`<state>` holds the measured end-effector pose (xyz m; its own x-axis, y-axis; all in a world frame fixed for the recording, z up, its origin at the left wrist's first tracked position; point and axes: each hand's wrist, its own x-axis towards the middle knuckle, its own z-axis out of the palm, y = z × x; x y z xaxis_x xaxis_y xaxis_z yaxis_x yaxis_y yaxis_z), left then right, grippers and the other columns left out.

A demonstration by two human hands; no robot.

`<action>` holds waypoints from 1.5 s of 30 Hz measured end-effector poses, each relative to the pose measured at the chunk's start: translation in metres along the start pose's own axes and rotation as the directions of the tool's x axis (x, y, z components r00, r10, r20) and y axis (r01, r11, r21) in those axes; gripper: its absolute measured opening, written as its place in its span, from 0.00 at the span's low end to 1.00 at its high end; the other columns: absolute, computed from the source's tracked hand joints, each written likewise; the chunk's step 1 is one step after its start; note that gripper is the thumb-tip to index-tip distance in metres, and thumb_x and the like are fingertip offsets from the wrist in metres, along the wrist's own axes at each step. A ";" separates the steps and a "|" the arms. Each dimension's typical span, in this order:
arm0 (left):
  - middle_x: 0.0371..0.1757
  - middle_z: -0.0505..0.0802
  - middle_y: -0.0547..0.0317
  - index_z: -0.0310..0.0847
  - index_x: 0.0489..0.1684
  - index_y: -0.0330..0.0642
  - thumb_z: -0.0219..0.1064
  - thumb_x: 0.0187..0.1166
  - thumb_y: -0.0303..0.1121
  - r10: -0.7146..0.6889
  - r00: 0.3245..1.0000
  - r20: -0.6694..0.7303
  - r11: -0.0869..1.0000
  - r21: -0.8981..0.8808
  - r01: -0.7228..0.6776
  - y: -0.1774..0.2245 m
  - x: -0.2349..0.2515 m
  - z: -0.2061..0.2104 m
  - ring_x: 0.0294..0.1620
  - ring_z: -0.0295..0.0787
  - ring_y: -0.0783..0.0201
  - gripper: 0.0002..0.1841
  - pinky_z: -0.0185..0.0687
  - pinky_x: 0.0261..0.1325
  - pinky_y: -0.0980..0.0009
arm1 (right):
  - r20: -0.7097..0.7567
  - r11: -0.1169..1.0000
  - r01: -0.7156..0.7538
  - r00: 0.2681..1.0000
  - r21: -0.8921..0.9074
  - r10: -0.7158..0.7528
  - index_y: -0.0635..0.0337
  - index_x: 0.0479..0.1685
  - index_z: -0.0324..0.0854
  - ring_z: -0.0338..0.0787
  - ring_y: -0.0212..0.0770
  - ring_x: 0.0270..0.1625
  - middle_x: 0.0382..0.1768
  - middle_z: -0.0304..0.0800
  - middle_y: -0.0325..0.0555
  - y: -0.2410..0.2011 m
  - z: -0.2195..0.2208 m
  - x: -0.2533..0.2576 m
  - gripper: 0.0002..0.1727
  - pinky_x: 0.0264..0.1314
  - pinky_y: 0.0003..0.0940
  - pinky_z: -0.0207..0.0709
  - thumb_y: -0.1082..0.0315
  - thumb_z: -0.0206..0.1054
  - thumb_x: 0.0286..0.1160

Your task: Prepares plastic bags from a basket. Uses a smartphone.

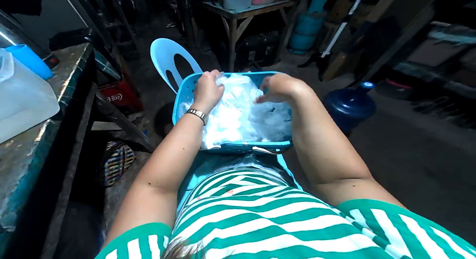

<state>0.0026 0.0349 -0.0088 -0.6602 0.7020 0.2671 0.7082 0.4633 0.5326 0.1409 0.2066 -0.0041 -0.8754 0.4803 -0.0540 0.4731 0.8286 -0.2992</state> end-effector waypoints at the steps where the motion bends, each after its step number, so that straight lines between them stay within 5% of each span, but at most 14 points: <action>1: 0.65 0.86 0.31 0.82 0.67 0.32 0.68 0.76 0.27 0.006 0.996 0.089 0.996 0.083 -0.013 0.001 0.000 0.004 0.70 0.82 0.35 0.20 0.74 0.71 0.36 | 0.093 1.000 -0.005 0.996 -0.021 0.007 0.69 0.72 0.79 0.80 0.78 0.68 0.63 0.83 0.78 0.001 0.005 0.003 0.38 0.68 0.79 0.68 0.52 0.82 0.67; 4: 0.63 0.88 0.30 0.83 0.69 0.35 0.69 0.76 0.26 0.021 0.942 0.334 0.962 0.248 -0.110 0.002 -0.002 0.022 0.68 0.84 0.31 0.21 0.75 0.67 0.30 | 0.122 0.997 0.032 0.992 0.069 -0.041 0.57 0.89 0.60 0.86 0.75 0.59 0.64 0.81 0.77 -0.006 0.014 0.005 0.54 0.56 0.74 0.78 0.66 0.89 0.56; 6: 0.62 0.89 0.30 0.83 0.69 0.34 0.70 0.77 0.26 -0.006 0.885 0.465 0.946 0.291 -0.146 0.006 -0.004 0.032 0.68 0.83 0.31 0.20 0.74 0.68 0.30 | 0.141 0.991 0.117 0.982 0.063 -0.125 0.52 0.92 0.55 0.81 0.77 0.67 0.74 0.72 0.78 -0.014 0.027 0.012 0.58 0.62 0.75 0.75 0.74 0.86 0.56; 9: 0.59 0.89 0.30 0.85 0.62 0.31 0.69 0.78 0.28 -0.055 0.803 0.594 0.914 0.354 -0.199 0.009 -0.002 0.040 0.66 0.84 0.32 0.16 0.75 0.66 0.31 | 0.340 0.949 0.293 0.909 -0.114 -0.240 0.71 0.78 0.72 0.80 0.77 0.70 0.66 0.80 0.78 -0.020 0.064 0.025 0.32 0.68 0.78 0.69 0.74 0.74 0.71; 11: 0.57 0.89 0.31 0.85 0.58 0.29 0.69 0.77 0.26 -0.109 0.744 0.660 0.884 0.406 -0.231 0.010 -0.005 0.047 0.64 0.85 0.33 0.14 0.76 0.63 0.33 | 0.529 0.922 0.307 0.836 -0.234 -0.144 0.74 0.70 0.77 0.81 0.72 0.70 0.64 0.83 0.74 -0.033 0.080 0.022 0.22 0.69 0.75 0.69 0.71 0.65 0.81; 17: 0.58 0.88 0.30 0.81 0.63 0.25 0.66 0.80 0.24 -0.165 0.625 0.763 0.852 0.429 -0.299 0.012 -0.018 0.056 0.64 0.85 0.35 0.16 0.76 0.65 0.37 | 0.730 0.786 0.431 0.683 -0.442 0.036 0.80 0.80 0.66 0.61 0.71 0.88 0.82 0.67 0.75 -0.060 0.112 0.011 0.23 0.87 0.64 0.54 0.74 0.52 0.91; 19: 0.58 0.88 0.31 0.80 0.64 0.26 0.66 0.78 0.22 -0.169 0.617 0.769 0.846 0.434 -0.310 0.011 -0.018 0.056 0.62 0.85 0.36 0.17 0.76 0.64 0.38 | 0.746 0.773 0.458 0.665 -0.439 0.029 0.81 0.77 0.68 0.63 0.71 0.86 0.80 0.69 0.75 -0.061 0.112 0.014 0.23 0.86 0.63 0.54 0.73 0.52 0.91; 22: 0.57 0.88 0.30 0.81 0.61 0.25 0.67 0.77 0.22 -0.125 0.652 0.748 0.853 0.416 -0.314 0.013 -0.015 0.047 0.63 0.85 0.34 0.16 0.76 0.64 0.36 | 0.709 0.815 0.454 0.701 -0.361 -0.076 0.82 0.61 0.79 0.81 0.71 0.71 0.63 0.82 0.76 -0.059 0.091 0.021 0.18 0.72 0.68 0.68 0.72 0.65 0.81; 28: 0.62 0.87 0.29 0.80 0.69 0.29 0.73 0.76 0.28 0.057 0.816 0.576 0.932 0.262 -0.250 0.010 -0.001 0.013 0.68 0.82 0.34 0.23 0.73 0.71 0.37 | 0.490 0.887 0.315 0.863 -0.339 -0.119 0.77 0.73 0.74 0.77 0.73 0.75 0.68 0.80 0.76 -0.057 0.024 0.009 0.38 0.75 0.74 0.65 0.60 0.82 0.69; 34: 0.63 0.87 0.32 0.80 0.69 0.31 0.78 0.75 0.37 0.089 0.885 0.456 0.962 0.190 -0.194 0.013 0.010 -0.024 0.69 0.83 0.37 0.27 0.72 0.73 0.38 | 0.358 0.939 0.237 0.923 -0.248 -0.138 0.69 0.76 0.75 0.88 0.69 0.54 0.58 0.86 0.72 -0.041 -0.018 0.006 0.42 0.55 0.69 0.78 0.47 0.80 0.69; 38: 0.54 0.89 0.34 0.83 0.58 0.28 0.73 0.80 0.44 0.094 0.921 0.379 0.976 0.147 -0.160 0.016 0.019 -0.051 0.59 0.86 0.41 0.24 0.76 0.66 0.41 | 0.306 0.961 0.209 0.941 -0.180 -0.147 0.65 0.70 0.81 0.89 0.65 0.50 0.53 0.88 0.68 -0.040 -0.034 0.010 0.32 0.54 0.66 0.78 0.44 0.51 0.92; 40: 0.48 0.88 0.36 0.83 0.51 0.26 0.66 0.86 0.42 0.095 0.946 0.310 0.980 0.137 -0.143 0.019 0.029 -0.063 0.51 0.86 0.44 0.20 0.76 0.59 0.44 | 0.295 0.946 0.257 0.936 -0.199 -0.192 0.67 0.66 0.82 0.89 0.66 0.57 0.56 0.88 0.68 -0.042 -0.033 0.021 0.32 0.63 0.69 0.74 0.48 0.43 0.96; 42: 0.47 0.88 0.40 0.83 0.51 0.28 0.63 0.88 0.40 0.071 0.972 0.224 0.992 0.087 -0.093 0.022 0.041 -0.070 0.49 0.85 0.50 0.18 0.77 0.58 0.48 | 0.330 0.912 0.351 0.904 -0.211 -0.272 0.66 0.64 0.85 0.89 0.66 0.61 0.58 0.90 0.67 -0.043 -0.024 0.037 0.25 0.68 0.70 0.73 0.57 0.49 0.96; 45: 0.50 0.89 0.48 0.83 0.55 0.31 0.65 0.86 0.39 0.007 0.994 0.107 0.991 -0.132 0.007 0.022 0.059 -0.068 0.50 0.85 0.61 0.16 0.79 0.60 0.59 | 0.340 0.948 0.305 0.904 -0.091 -0.259 0.63 0.59 0.89 0.92 0.50 0.45 0.49 0.93 0.56 -0.050 -0.021 0.048 0.13 0.53 0.51 0.84 0.66 0.63 0.88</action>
<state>-0.0377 0.0499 0.0738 -0.6243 0.7594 0.1832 0.6643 0.3927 0.6360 0.0772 0.1937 0.0282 -0.9475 0.1222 -0.2956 0.1903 0.9582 -0.2138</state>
